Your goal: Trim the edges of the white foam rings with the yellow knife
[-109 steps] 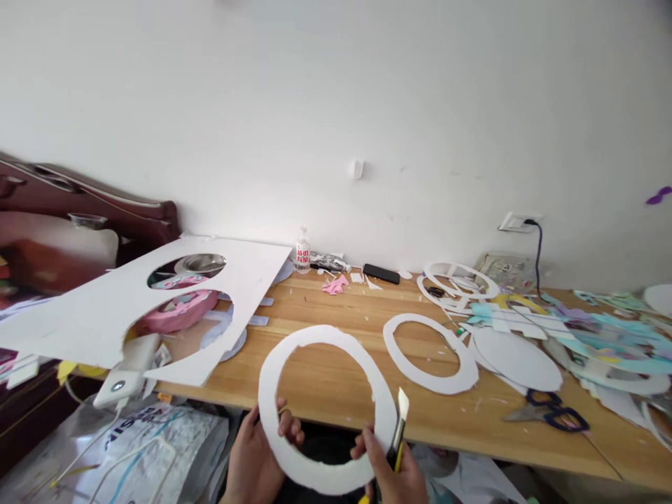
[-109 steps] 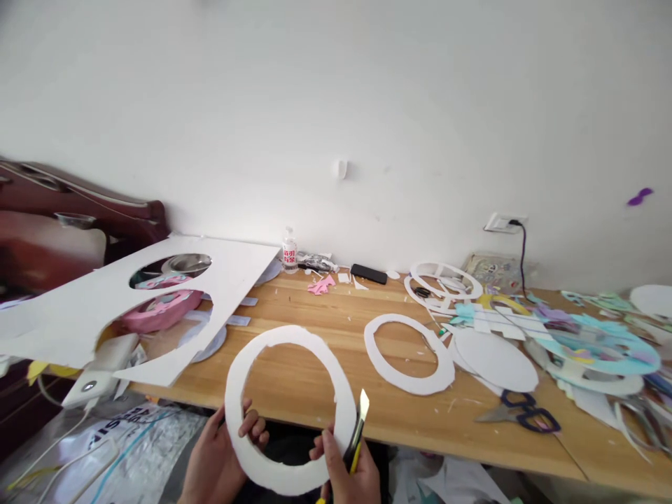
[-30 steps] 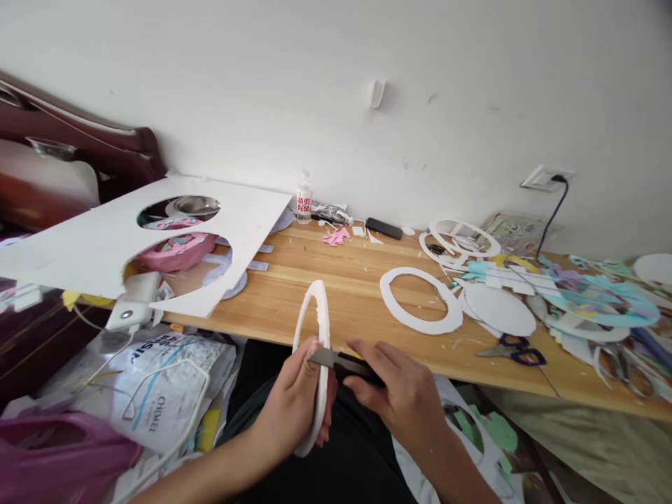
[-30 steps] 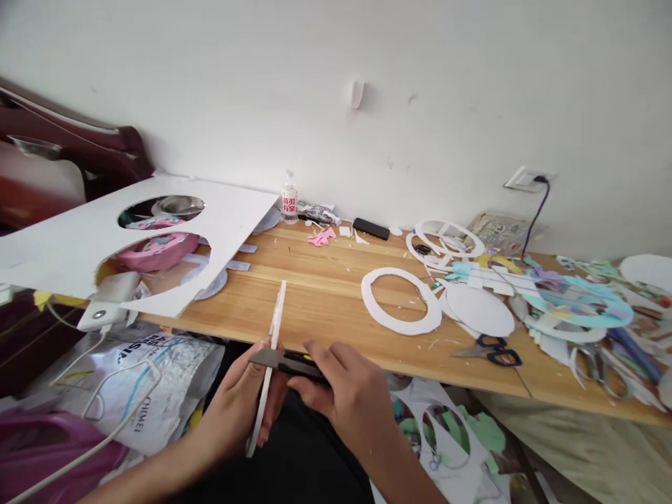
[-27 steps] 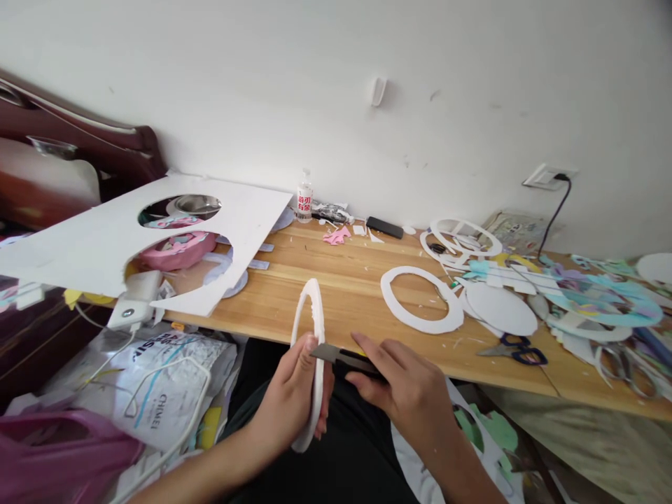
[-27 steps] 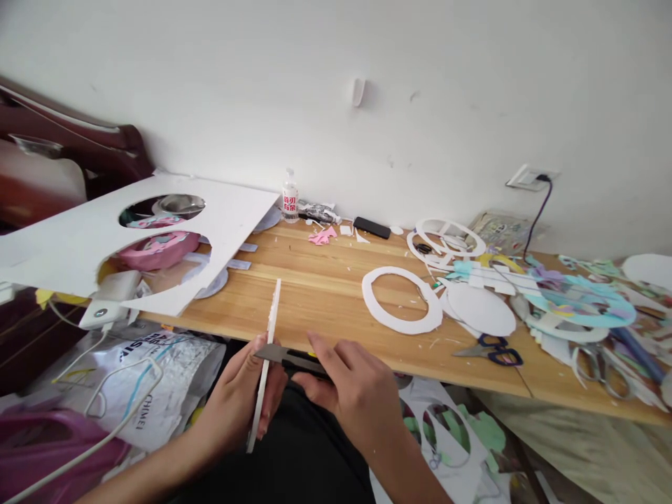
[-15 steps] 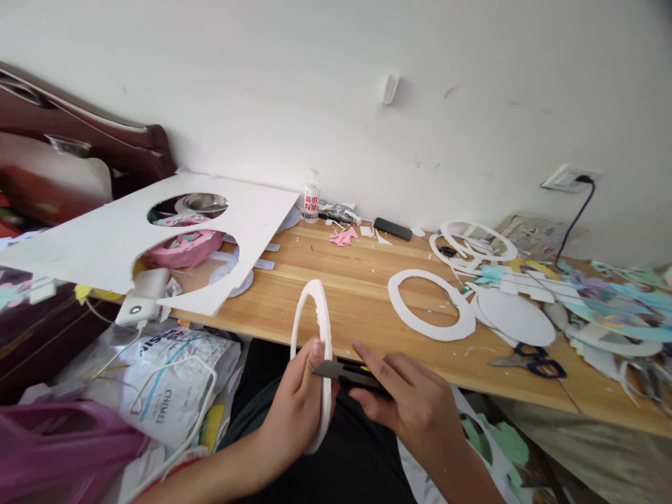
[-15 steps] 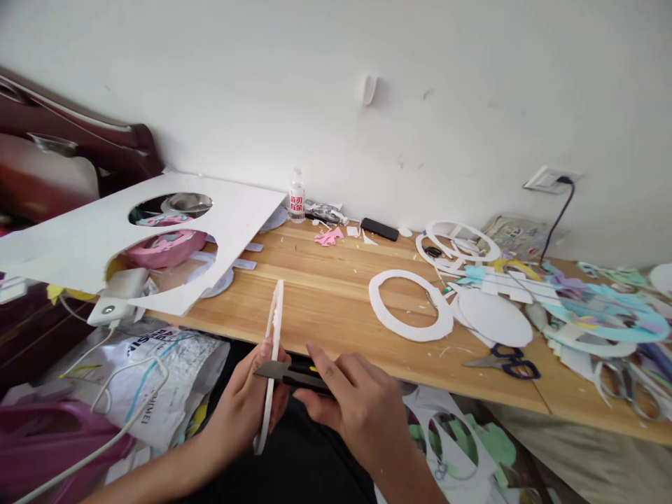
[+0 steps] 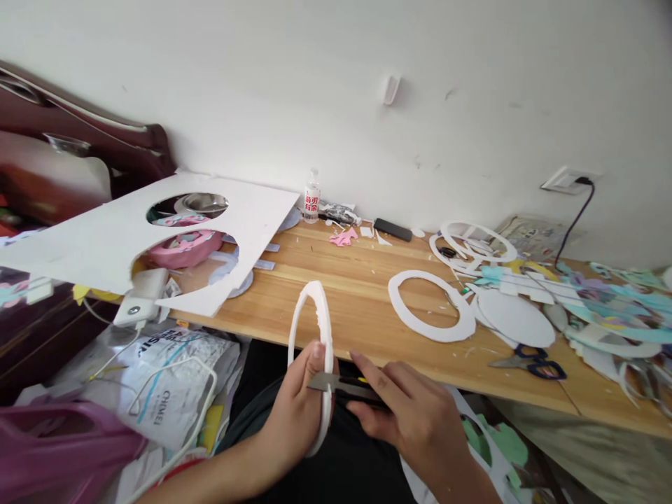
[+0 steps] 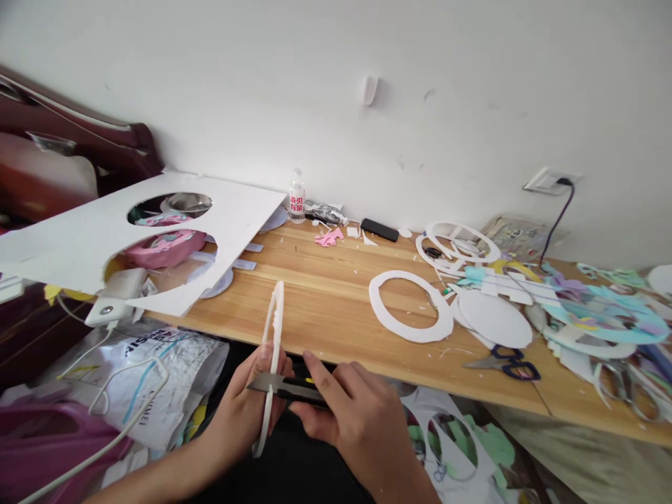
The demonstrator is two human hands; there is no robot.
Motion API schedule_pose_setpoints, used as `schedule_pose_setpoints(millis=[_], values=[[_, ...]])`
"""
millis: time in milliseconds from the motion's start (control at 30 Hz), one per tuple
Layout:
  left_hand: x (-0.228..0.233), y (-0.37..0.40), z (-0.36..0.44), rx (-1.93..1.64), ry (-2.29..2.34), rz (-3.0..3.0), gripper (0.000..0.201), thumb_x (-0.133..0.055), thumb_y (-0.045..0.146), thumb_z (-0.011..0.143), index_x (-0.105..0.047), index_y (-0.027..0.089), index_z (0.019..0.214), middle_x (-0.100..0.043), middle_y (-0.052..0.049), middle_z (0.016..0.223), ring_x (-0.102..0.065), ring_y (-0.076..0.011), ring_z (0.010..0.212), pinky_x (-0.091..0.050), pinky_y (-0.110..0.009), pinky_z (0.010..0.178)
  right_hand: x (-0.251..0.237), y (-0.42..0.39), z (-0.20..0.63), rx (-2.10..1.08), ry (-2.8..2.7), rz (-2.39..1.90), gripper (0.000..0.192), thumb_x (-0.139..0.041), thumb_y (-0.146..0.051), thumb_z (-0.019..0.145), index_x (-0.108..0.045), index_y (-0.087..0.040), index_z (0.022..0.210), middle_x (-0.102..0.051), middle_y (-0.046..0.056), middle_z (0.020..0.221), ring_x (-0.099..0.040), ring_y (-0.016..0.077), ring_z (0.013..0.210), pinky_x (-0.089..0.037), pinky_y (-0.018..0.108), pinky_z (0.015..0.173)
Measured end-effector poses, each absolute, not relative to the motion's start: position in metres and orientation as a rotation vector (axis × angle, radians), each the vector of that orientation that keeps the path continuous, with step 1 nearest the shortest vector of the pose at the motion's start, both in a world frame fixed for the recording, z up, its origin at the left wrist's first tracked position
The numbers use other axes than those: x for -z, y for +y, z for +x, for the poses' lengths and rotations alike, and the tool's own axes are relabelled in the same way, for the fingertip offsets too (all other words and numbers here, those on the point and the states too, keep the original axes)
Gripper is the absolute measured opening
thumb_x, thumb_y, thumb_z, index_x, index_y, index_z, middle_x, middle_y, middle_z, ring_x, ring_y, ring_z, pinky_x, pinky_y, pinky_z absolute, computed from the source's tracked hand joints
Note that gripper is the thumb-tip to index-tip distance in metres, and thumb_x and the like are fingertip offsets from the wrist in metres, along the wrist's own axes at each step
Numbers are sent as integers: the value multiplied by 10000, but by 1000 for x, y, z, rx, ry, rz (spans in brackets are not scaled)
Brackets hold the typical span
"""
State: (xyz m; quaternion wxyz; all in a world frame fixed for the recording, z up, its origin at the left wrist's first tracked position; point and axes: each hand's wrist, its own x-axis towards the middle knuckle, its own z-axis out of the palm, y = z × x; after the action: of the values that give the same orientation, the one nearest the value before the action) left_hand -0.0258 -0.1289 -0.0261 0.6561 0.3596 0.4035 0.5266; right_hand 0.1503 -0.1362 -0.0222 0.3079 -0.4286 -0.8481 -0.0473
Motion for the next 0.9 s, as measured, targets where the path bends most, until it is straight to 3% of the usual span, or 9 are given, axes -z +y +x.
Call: schedule_pose_setpoints(millis=[633,833,900], values=[[23,-128,-29,-1214,821,776,473,-506,586,924,-449,194,667,-398,51,543,-337,-81,461,-286,-219,434,25,-143,152,53,-2318,-1069,494,-541,-455,967,-552,-163,1366,-594,21,730,-568,149,658,-433,264,630],[13,-122,-38,-1262,809,785,453,-453,554,962,-424,201,681,-399,67,495,-322,-68,403,-250,-199,394,23,-148,158,-15,-2339,-973,518,-506,-521,965,-568,-163,1334,-599,21,721,-574,150,646,-441,260,612],[15,-123,-39,-1186,841,843,453,-420,555,973,-452,196,698,-445,54,518,-367,-71,408,-273,-203,401,19,-149,159,-129,-2272,-972,476,-502,-537,959,-606,-165,1237,-617,33,752,-585,151,667,-452,257,610]])
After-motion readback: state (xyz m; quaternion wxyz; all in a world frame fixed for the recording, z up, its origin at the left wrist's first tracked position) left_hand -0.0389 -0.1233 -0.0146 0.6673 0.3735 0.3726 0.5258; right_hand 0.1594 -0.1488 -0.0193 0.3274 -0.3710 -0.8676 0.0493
